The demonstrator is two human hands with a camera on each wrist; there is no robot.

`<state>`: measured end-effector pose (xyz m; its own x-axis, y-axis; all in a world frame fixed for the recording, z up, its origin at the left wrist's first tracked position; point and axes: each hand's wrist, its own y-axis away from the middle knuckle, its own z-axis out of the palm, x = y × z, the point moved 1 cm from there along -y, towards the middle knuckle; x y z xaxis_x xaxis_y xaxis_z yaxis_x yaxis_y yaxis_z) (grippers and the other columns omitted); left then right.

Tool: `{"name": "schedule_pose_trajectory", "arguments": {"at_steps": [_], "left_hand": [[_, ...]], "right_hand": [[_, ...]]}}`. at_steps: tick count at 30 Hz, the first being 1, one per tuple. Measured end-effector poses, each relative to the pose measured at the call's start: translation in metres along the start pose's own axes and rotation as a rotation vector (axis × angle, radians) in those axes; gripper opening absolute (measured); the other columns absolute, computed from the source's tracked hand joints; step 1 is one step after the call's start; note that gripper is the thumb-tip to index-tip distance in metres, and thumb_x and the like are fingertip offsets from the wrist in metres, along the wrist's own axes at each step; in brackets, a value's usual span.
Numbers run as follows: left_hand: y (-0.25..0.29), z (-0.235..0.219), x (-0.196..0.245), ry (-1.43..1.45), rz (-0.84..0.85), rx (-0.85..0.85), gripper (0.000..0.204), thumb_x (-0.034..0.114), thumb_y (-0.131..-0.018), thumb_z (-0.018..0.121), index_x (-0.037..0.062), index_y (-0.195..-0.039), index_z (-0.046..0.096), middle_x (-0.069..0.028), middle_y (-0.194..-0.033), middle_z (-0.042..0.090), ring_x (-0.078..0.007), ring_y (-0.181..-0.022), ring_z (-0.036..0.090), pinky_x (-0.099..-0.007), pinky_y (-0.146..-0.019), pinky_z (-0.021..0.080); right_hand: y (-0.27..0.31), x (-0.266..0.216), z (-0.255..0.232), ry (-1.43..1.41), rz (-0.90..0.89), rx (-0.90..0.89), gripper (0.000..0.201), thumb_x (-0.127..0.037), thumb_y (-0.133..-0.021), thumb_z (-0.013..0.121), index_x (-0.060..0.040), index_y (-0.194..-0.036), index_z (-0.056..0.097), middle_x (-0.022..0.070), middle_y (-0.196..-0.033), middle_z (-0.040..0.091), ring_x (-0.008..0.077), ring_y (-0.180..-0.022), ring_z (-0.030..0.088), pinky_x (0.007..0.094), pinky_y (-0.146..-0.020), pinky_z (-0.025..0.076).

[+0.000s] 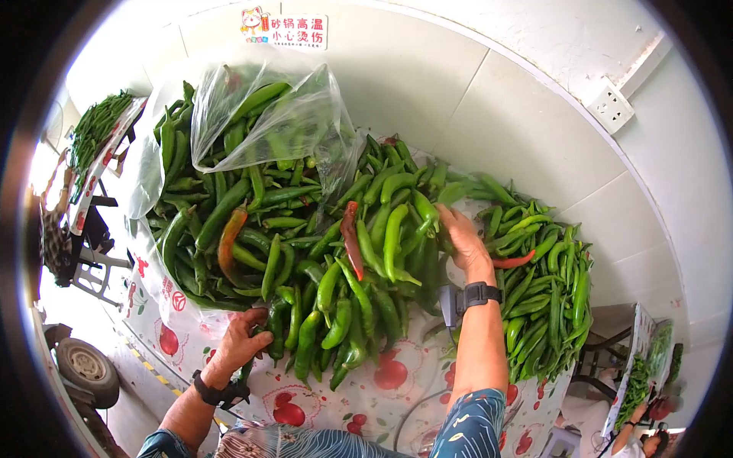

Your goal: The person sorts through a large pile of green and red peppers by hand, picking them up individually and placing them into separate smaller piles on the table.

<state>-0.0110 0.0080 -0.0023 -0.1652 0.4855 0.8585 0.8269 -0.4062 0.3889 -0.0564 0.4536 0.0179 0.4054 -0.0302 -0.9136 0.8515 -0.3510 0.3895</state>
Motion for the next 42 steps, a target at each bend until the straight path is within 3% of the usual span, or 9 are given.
{"name": "schedule_pose_trajectory", "arguments": {"at_steps": [2, 8, 11, 19, 27, 30, 33, 38, 42], "left_hand": [[-0.007, 0.003, -0.027, -0.088, 0.157, 0.046, 0.050, 0.010, -0.076, 0.065, -0.0056, -0.121, 0.049, -0.0138, -0.104, 0.061, -0.0144, -0.078, 0.060, -0.0266, -0.060, 0.051], [-0.006, 0.001, -0.020, -0.101, 0.129, 0.035, 0.050, 0.011, -0.076, 0.065, -0.0069, -0.120, 0.049, -0.0144, -0.103, 0.062, -0.0143, -0.079, 0.060, -0.0266, -0.060, 0.051], [-0.002, 0.001, -0.002, -0.002, -0.006, -0.003, 0.056, 0.019, -0.075, 0.066, -0.0049, -0.123, 0.051, -0.0217, -0.116, 0.059, -0.0250, -0.106, 0.058, -0.0325, -0.080, 0.051], [-0.003, 0.001, -0.013, 0.034, -0.011, -0.018, 0.055, 0.016, -0.076, 0.065, -0.0059, -0.124, 0.048, -0.0182, -0.112, 0.059, -0.0223, -0.096, 0.060, -0.0291, -0.065, 0.053], [0.000, 0.003, 0.002, 0.147, -0.041, -0.015, 0.048, 0.010, -0.076, 0.064, -0.0071, -0.119, 0.050, -0.0143, -0.104, 0.060, -0.0136, -0.070, 0.061, -0.0247, -0.047, 0.049], [-0.001, 0.002, 0.002, 0.133, -0.008, -0.015, 0.048, 0.010, -0.076, 0.064, -0.0077, -0.118, 0.051, -0.0145, -0.103, 0.060, -0.0142, -0.067, 0.060, -0.0248, -0.046, 0.049], [-0.002, 0.001, -0.002, 0.096, 0.037, -0.001, 0.048, 0.010, -0.076, 0.064, -0.0079, -0.118, 0.050, -0.0147, -0.101, 0.061, -0.0142, -0.064, 0.060, -0.0248, -0.045, 0.049], [-0.003, 0.002, -0.004, 0.156, 0.054, 0.000, 0.048, 0.010, -0.075, 0.064, -0.0085, -0.118, 0.051, -0.0146, -0.099, 0.062, -0.0137, -0.064, 0.060, -0.0248, -0.044, 0.048], [-0.004, 0.002, -0.001, 0.108, 0.045, 0.008, 0.048, 0.010, -0.075, 0.064, -0.0081, -0.117, 0.052, -0.0139, -0.097, 0.062, -0.0131, -0.064, 0.060, -0.0248, -0.046, 0.049]], "right_hand": [[0.010, -0.016, 0.012, 0.004, -0.063, -0.033, 0.051, -0.041, -0.090, 0.054, -0.0037, -0.125, 0.050, 0.0056, -0.117, 0.056, 0.0173, -0.100, 0.054, 0.0354, -0.087, 0.044], [0.019, -0.041, 0.031, 0.082, -0.270, 0.012, 0.048, -0.031, -0.088, 0.063, -0.0026, -0.124, 0.051, 0.0062, -0.116, 0.057, 0.0159, -0.105, 0.051, 0.0308, -0.094, 0.038], [0.025, -0.053, 0.045, -0.018, -0.289, 0.025, 0.047, -0.028, -0.085, 0.067, -0.0012, -0.121, 0.052, 0.0073, -0.111, 0.058, 0.0165, -0.100, 0.052, 0.0309, -0.088, 0.041], [-0.018, -0.068, 0.076, 0.184, -0.533, 0.249, 0.061, -0.028, -0.082, 0.066, 0.0067, -0.127, 0.043, 0.0202, -0.113, 0.059, 0.0250, -0.102, 0.057, 0.0338, -0.090, 0.043], [-0.019, -0.077, 0.062, 0.131, -0.522, 0.146, 0.062, -0.032, -0.084, 0.064, 0.0088, -0.126, 0.046, 0.0259, -0.126, 0.052, 0.0319, -0.116, 0.053, 0.0359, -0.097, 0.041], [-0.014, -0.064, 0.032, 0.233, -0.560, 0.310, 0.055, -0.030, -0.082, 0.063, 0.0077, -0.121, 0.051, 0.0251, -0.124, 0.054, 0.0343, -0.114, 0.054, 0.0381, -0.096, 0.042], [-0.005, -0.044, -0.022, 0.822, -0.635, 0.621, 0.046, -0.025, -0.077, 0.064, 0.0026, -0.113, 0.056, 0.0228, -0.117, 0.058, 0.0400, -0.108, 0.054, 0.0432, -0.094, 0.042], [0.027, -0.005, -0.071, 1.250, -0.049, 0.807, 0.065, -0.033, -0.075, 0.070, -0.0114, -0.130, 0.045, 0.0224, -0.139, 0.031, 0.0439, -0.119, 0.039, 0.0563, -0.093, 0.037], [0.016, 0.023, -0.082, 1.363, -0.024, 0.735, 0.062, -0.026, -0.074, 0.069, -0.0116, -0.130, 0.045, 0.0269, -0.144, 0.023, 0.0493, -0.120, 0.037, 0.0551, -0.097, 0.036]]}}
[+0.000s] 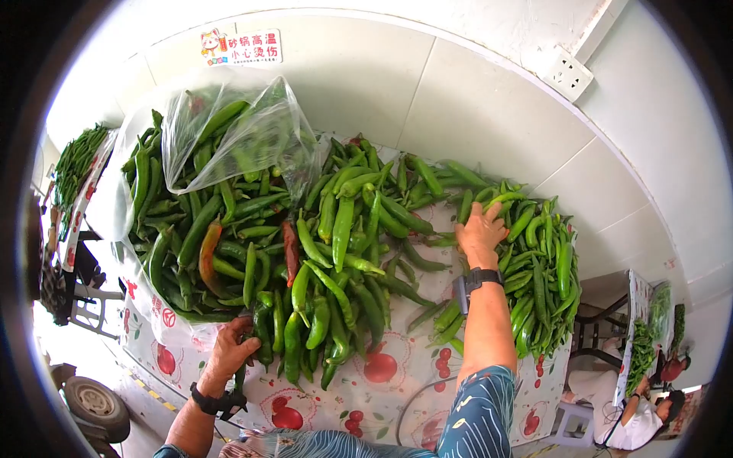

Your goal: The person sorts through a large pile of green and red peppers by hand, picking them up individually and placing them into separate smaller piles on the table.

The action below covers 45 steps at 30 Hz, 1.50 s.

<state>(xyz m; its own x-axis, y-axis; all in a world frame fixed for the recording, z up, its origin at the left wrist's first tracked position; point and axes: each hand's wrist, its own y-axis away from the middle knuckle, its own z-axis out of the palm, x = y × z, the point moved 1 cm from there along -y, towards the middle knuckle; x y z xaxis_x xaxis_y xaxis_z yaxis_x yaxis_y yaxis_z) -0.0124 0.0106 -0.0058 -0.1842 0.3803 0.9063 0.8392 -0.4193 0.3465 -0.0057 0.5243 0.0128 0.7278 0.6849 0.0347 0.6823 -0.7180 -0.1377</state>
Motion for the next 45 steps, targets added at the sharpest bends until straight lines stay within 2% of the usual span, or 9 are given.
{"name": "schedule_pose_trajectory", "arguments": {"at_steps": [11, 14, 21, 27, 30, 34, 38, 41, 45], "left_hand": [[0.000, -0.002, -0.010, 0.072, -0.065, -0.016, 0.049, 0.009, -0.076, 0.065, -0.0077, -0.119, 0.050, -0.0147, -0.102, 0.061, -0.0143, -0.073, 0.060, -0.0252, -0.048, 0.050], [0.000, -0.002, -0.008, 0.085, -0.056, -0.022, 0.050, 0.009, -0.076, 0.065, -0.0081, -0.120, 0.049, -0.0151, -0.102, 0.061, -0.0147, -0.073, 0.060, -0.0253, -0.047, 0.050], [-0.004, -0.001, -0.011, 0.011, -0.001, -0.036, 0.046, 0.008, -0.076, 0.062, -0.0080, -0.118, 0.051, -0.0148, -0.103, 0.061, -0.0142, -0.070, 0.061, -0.0246, -0.048, 0.049], [0.002, -0.002, 0.001, 0.071, -0.054, -0.031, 0.046, 0.008, -0.075, 0.062, -0.0089, -0.117, 0.052, -0.0146, -0.104, 0.061, -0.0138, -0.070, 0.061, -0.0245, -0.049, 0.049], [0.000, -0.002, -0.004, 0.050, -0.040, -0.011, 0.047, 0.007, -0.075, 0.063, -0.0091, -0.117, 0.051, -0.0144, -0.105, 0.060, -0.0129, -0.070, 0.060, -0.0243, -0.048, 0.049], [-0.001, -0.002, -0.003, 0.061, -0.055, -0.034, 0.047, 0.007, -0.075, 0.063, -0.0087, -0.118, 0.050, -0.0140, -0.106, 0.060, -0.0124, -0.068, 0.060, -0.0241, -0.046, 0.048], [-0.001, -0.001, 0.003, 0.097, -0.093, -0.046, 0.047, 0.007, -0.076, 0.064, -0.0076, -0.118, 0.050, -0.0124, -0.102, 0.060, -0.0120, -0.068, 0.059, -0.0239, -0.046, 0.048], [0.000, -0.002, -0.003, 0.135, -0.066, -0.059, 0.048, 0.009, -0.076, 0.065, -0.0068, -0.119, 0.049, -0.0110, -0.098, 0.061, -0.0117, -0.066, 0.059, -0.0238, -0.046, 0.048], [0.000, -0.002, -0.002, 0.176, -0.070, -0.065, 0.048, 0.010, -0.076, 0.065, -0.0067, -0.118, 0.049, -0.0103, -0.095, 0.062, -0.0119, -0.062, 0.059, -0.0240, -0.045, 0.048]], "right_hand": [[0.033, -0.040, -0.007, -0.312, -0.217, 0.104, 0.051, 0.005, -0.063, 0.060, -0.0079, -0.112, 0.057, 0.0166, -0.140, 0.034, 0.0420, -0.116, 0.044, 0.0454, -0.099, 0.038], [0.036, -0.058, -0.006, -0.563, -0.353, -0.048, 0.054, 0.007, -0.064, 0.058, -0.0079, -0.116, 0.054, 0.0167, -0.143, 0.031, 0.0400, -0.126, 0.037, 0.0449, -0.102, 0.036], [0.048, -0.103, -0.032, -0.826, -0.599, 0.086, 0.069, 0.006, -0.068, 0.054, -0.0078, -0.133, 0.035, 0.0223, -0.142, 0.032, 0.0383, -0.132, 0.031, 0.0404, -0.108, 0.031], [0.002, -0.058, -0.010, -0.535, -0.326, 0.404, 0.052, -0.008, -0.073, 0.061, 0.0016, -0.122, 0.045, 0.0241, -0.122, 0.051, 0.0393, -0.113, 0.049, 0.0428, -0.096, 0.041], [-0.011, -0.023, 0.013, -0.463, -0.098, 0.049, 0.049, -0.016, -0.075, 0.060, 0.0021, -0.121, 0.051, 0.0227, -0.114, 0.057, 0.0400, -0.110, 0.049, 0.0445, -0.096, 0.039], [-0.007, -0.050, 0.019, -0.388, -0.157, 0.135, 0.047, -0.013, -0.078, 0.056, -0.0036, -0.124, 0.052, 0.0233, -0.113, 0.058, 0.0398, -0.110, 0.050, 0.0436, -0.095, 0.040], [-0.018, -0.070, 0.038, -0.872, 0.097, -0.019, 0.042, -0.013, -0.082, 0.054, -0.0011, -0.122, 0.052, 0.0227, -0.110, 0.060, 0.0363, -0.103, 0.057, 0.0435, -0.087, 0.044], [-0.002, -0.094, -0.005, -1.600, 0.301, -0.501, 0.044, -0.018, -0.084, 0.058, 0.0000, -0.124, 0.051, 0.0180, -0.114, 0.060, 0.0289, -0.101, 0.057, 0.0379, -0.086, 0.044], [0.001, -0.128, -0.030, -1.411, -0.057, -0.447, 0.057, -0.021, -0.084, 0.063, 0.0035, -0.131, 0.044, 0.0176, -0.127, 0.052, 0.0257, -0.108, 0.053, 0.0335, -0.091, 0.042]]}}
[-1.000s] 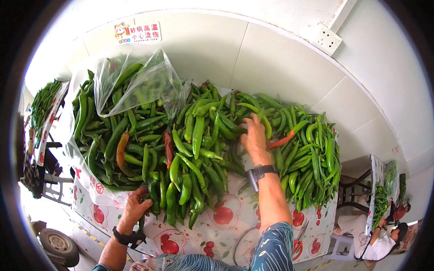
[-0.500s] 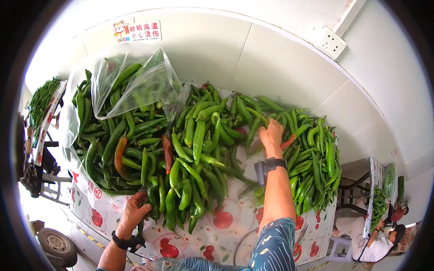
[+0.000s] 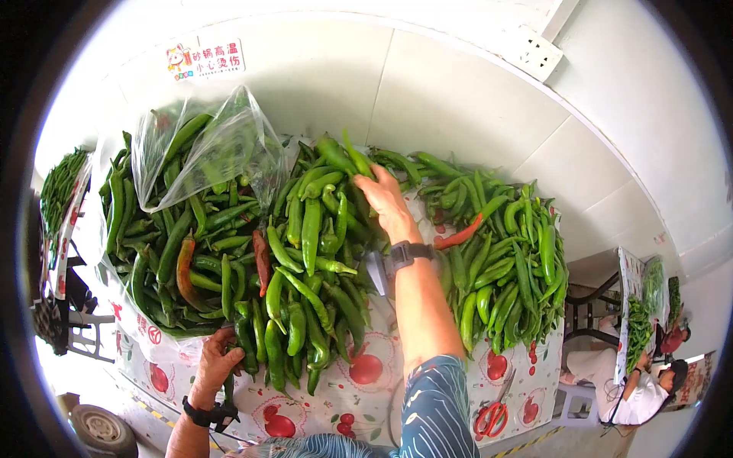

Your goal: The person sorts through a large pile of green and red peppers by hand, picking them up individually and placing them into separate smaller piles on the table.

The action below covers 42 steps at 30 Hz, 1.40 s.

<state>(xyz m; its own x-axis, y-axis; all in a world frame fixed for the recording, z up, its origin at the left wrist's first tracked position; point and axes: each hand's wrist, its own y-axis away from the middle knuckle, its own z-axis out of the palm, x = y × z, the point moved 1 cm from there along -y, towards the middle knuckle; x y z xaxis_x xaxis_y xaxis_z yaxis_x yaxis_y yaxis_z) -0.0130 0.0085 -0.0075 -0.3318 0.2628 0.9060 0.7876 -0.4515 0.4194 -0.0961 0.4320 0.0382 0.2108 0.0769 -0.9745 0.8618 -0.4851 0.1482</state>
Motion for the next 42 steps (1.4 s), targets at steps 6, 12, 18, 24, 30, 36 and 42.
{"name": "schedule_pose_trajectory", "arguments": {"at_steps": [6, 12, 18, 24, 30, 36, 42], "left_hand": [[0.000, 0.002, -0.001, -0.054, 0.016, 0.029, 0.045, 0.008, -0.076, 0.064, -0.0078, -0.116, 0.051, -0.0117, -0.094, 0.062, -0.0126, -0.061, 0.059, -0.0242, -0.045, 0.048], [0.000, 0.001, 0.003, -0.089, 0.073, 0.039, 0.045, 0.006, -0.076, 0.062, -0.0098, -0.116, 0.051, -0.0130, -0.094, 0.063, -0.0137, -0.057, 0.059, -0.0254, -0.044, 0.048], [-0.004, -0.004, -0.009, -0.097, 0.054, 0.027, 0.047, 0.009, -0.076, 0.063, -0.0112, -0.117, 0.050, -0.0159, -0.095, 0.064, -0.0141, -0.056, 0.060, -0.0257, -0.044, 0.048], [-0.002, 0.000, -0.003, -0.054, 0.003, 0.042, 0.049, 0.008, -0.076, 0.062, -0.0108, -0.119, 0.049, -0.0169, -0.101, 0.063, -0.0136, -0.058, 0.060, -0.0248, -0.046, 0.048], [0.000, 0.001, 0.004, -0.071, 0.029, 0.045, 0.049, 0.009, -0.076, 0.062, -0.0103, -0.120, 0.049, -0.0166, -0.101, 0.064, -0.0135, -0.060, 0.060, -0.0251, -0.047, 0.049], [-0.004, -0.002, -0.004, -0.109, 0.061, 0.033, 0.050, 0.010, -0.076, 0.063, -0.0093, -0.120, 0.051, -0.0157, -0.099, 0.064, -0.0138, -0.061, 0.061, -0.0258, -0.049, 0.049], [-0.003, -0.003, -0.003, -0.116, 0.042, 0.022, 0.050, 0.012, -0.076, 0.064, -0.0086, -0.120, 0.051, -0.0162, -0.102, 0.065, -0.0135, -0.061, 0.061, -0.0261, -0.051, 0.050]], "right_hand": [[0.012, -0.046, 0.011, 0.108, -0.290, -0.148, 0.067, -0.028, -0.083, 0.066, 0.0054, -0.135, 0.038, 0.0203, -0.135, 0.046, 0.0273, -0.123, 0.046, 0.0342, -0.102, 0.037], [0.045, -0.059, -0.069, 0.192, -0.130, -0.011, 0.049, -0.027, -0.087, 0.059, -0.0013, -0.128, 0.048, 0.0152, -0.121, 0.057, 0.0229, -0.105, 0.058, 0.0338, -0.082, 0.048], [0.080, 0.007, -0.138, 0.999, -0.055, 0.256, 0.036, -0.016, -0.083, 0.057, -0.0031, -0.117, 0.058, 0.0179, -0.107, 0.065, 0.0326, -0.099, 0.062, 0.0387, -0.091, 0.046], [0.083, 0.068, -0.120, 1.523, -0.195, 0.290, 0.030, -0.010, -0.074, 0.060, -0.0122, -0.104, 0.065, 0.0077, -0.101, 0.062, 0.0307, -0.108, 0.048, 0.0410, -0.087, 0.045], [0.074, 0.061, -0.122, 1.483, -0.307, 0.248, 0.027, -0.009, -0.074, 0.063, -0.0114, -0.101, 0.063, 0.0108, -0.096, 0.063, 0.0321, -0.097, 0.054, 0.0448, -0.076, 0.047], [0.072, 0.021, -0.091, 0.680, -0.397, 0.279, 0.031, -0.009, -0.081, 0.061, -0.0049, -0.111, 0.052, 0.0148, -0.100, 0.065, 0.0292, -0.090, 0.063, 0.0372, -0.077, 0.050], [0.095, -0.036, -0.050, -0.098, -0.256, -0.006, 0.033, -0.028, -0.095, 0.049, -0.0058, -0.119, 0.051, 0.0077, -0.106, 0.060, 0.0176, -0.098, 0.059, 0.0323, -0.083, 0.047]]}}
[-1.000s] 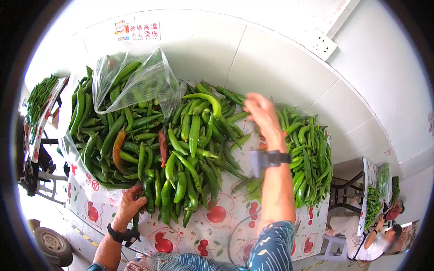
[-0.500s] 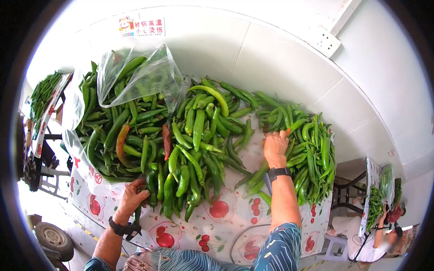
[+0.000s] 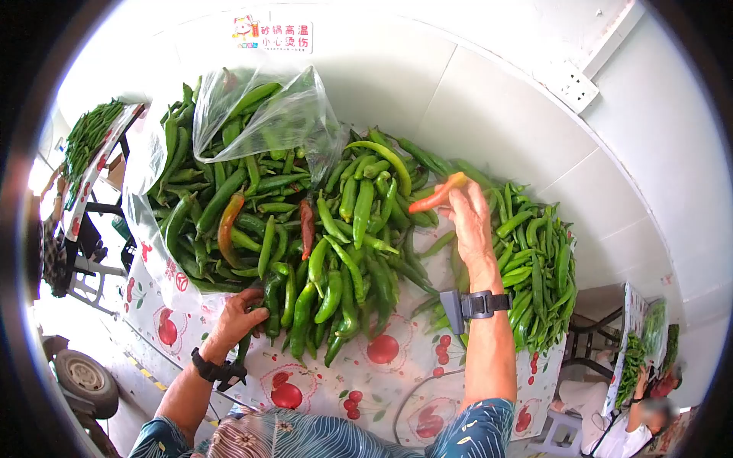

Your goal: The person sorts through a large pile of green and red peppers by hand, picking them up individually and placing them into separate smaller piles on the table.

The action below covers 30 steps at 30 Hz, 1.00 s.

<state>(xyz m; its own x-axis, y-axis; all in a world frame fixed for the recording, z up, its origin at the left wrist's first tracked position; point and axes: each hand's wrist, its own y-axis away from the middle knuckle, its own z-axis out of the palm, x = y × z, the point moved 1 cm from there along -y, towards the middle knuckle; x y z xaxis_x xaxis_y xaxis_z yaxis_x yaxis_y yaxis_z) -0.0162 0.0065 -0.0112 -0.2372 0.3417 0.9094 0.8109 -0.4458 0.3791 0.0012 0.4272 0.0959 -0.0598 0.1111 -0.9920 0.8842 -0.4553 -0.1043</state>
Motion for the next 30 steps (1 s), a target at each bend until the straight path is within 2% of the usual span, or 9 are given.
{"name": "schedule_pose_trajectory", "arguments": {"at_steps": [4, 6, 9, 11, 17, 21, 25, 26, 30], "left_hand": [[-0.008, -0.004, -0.017, -0.152, 0.134, 0.015, 0.050, 0.014, -0.077, 0.064, -0.0078, -0.120, 0.052, -0.0161, -0.103, 0.065, -0.0148, -0.061, 0.062, -0.0269, -0.055, 0.051], [-0.005, -0.004, -0.013, -0.137, 0.089, 0.004, 0.050, 0.015, -0.078, 0.063, -0.0075, -0.121, 0.051, -0.0159, -0.104, 0.065, -0.0158, -0.062, 0.062, -0.0274, -0.055, 0.051], [0.001, -0.001, 0.002, -0.071, 0.062, -0.014, 0.050, 0.016, -0.079, 0.063, -0.0071, -0.121, 0.051, -0.0155, -0.103, 0.065, -0.0165, -0.061, 0.062, -0.0277, -0.055, 0.051], [0.003, -0.004, 0.005, -0.036, 0.055, -0.033, 0.049, 0.016, -0.080, 0.063, -0.0072, -0.121, 0.050, -0.0152, -0.101, 0.065, -0.0164, -0.061, 0.062, -0.0277, -0.055, 0.051], [-0.001, -0.004, -0.005, 0.031, 0.092, -0.053, 0.047, 0.016, -0.081, 0.063, -0.0080, -0.120, 0.050, -0.0136, -0.090, 0.064, -0.0152, -0.058, 0.060, -0.0271, -0.052, 0.049], [0.001, -0.004, -0.002, 0.040, 0.088, -0.070, 0.046, 0.017, -0.082, 0.063, -0.0083, -0.119, 0.050, -0.0123, -0.086, 0.063, -0.0148, -0.057, 0.059, -0.0271, -0.050, 0.048], [0.002, -0.003, -0.004, 0.074, 0.123, -0.076, 0.046, 0.017, -0.082, 0.062, -0.0085, -0.119, 0.050, -0.0116, -0.084, 0.063, -0.0148, -0.057, 0.059, -0.0270, -0.050, 0.048], [0.003, -0.003, -0.003, 0.072, 0.128, -0.063, 0.046, 0.018, -0.082, 0.062, -0.0085, -0.118, 0.051, -0.0105, -0.081, 0.063, -0.0142, -0.056, 0.059, -0.0269, -0.049, 0.047], [0.003, -0.002, -0.002, 0.082, 0.109, -0.057, 0.045, 0.018, -0.082, 0.062, -0.0080, -0.118, 0.051, -0.0089, -0.077, 0.062, -0.0133, -0.055, 0.057, -0.0267, -0.047, 0.046]], "right_hand": [[0.015, -0.023, 0.009, -0.027, 0.011, -0.064, 0.032, -0.030, -0.093, 0.052, -0.0061, -0.115, 0.055, 0.0037, -0.094, 0.062, 0.0122, -0.084, 0.060, 0.0251, -0.068, 0.048], [0.028, -0.038, 0.009, 0.027, 0.054, -0.116, 0.031, -0.031, -0.092, 0.054, -0.0067, -0.112, 0.057, 0.0011, -0.086, 0.061, 0.0089, -0.075, 0.058, 0.0217, -0.061, 0.047], [0.044, -0.048, 0.016, 0.043, 0.088, -0.088, 0.031, -0.032, -0.090, 0.057, -0.0060, -0.107, 0.060, -0.0009, -0.082, 0.059, 0.0088, -0.072, 0.055, 0.0246, -0.062, 0.046], [0.057, -0.051, 0.024, 0.033, 0.131, -0.080, 0.032, -0.030, -0.090, 0.058, -0.0056, -0.111, 0.058, -0.0009, -0.086, 0.060, 0.0083, -0.075, 0.055, 0.0251, -0.067, 0.045], [0.096, -0.061, 0.042, 0.089, -0.046, -0.235, 0.027, -0.014, -0.087, 0.061, -0.0036, -0.111, 0.055, 0.0007, -0.097, 0.061, 0.0090, -0.085, 0.057, 0.0250, -0.079, 0.046], [0.124, -0.081, 0.051, 0.114, -0.029, -0.240, 0.024, -0.011, -0.087, 0.060, -0.0045, -0.109, 0.054, 0.0033, -0.107, 0.060, 0.0119, -0.092, 0.056, 0.0272, -0.087, 0.044], [0.145, -0.092, 0.042, 0.170, 0.065, -0.194, 0.031, -0.019, -0.090, 0.058, -0.0031, -0.115, 0.052, 0.0055, -0.097, 0.062, 0.0119, -0.087, 0.058, 0.0273, -0.082, 0.046], [0.146, -0.091, 0.041, 0.234, 0.013, -0.191, 0.035, -0.024, -0.091, 0.056, -0.0037, -0.119, 0.050, 0.0064, -0.091, 0.062, 0.0106, -0.079, 0.057, 0.0255, -0.074, 0.047], [0.153, -0.065, 0.034, 0.155, 0.233, -0.203, 0.040, -0.025, -0.090, 0.057, -0.0067, -0.125, 0.048, 0.0081, -0.092, 0.062, 0.0113, -0.076, 0.057, 0.0248, -0.065, 0.046]]}}
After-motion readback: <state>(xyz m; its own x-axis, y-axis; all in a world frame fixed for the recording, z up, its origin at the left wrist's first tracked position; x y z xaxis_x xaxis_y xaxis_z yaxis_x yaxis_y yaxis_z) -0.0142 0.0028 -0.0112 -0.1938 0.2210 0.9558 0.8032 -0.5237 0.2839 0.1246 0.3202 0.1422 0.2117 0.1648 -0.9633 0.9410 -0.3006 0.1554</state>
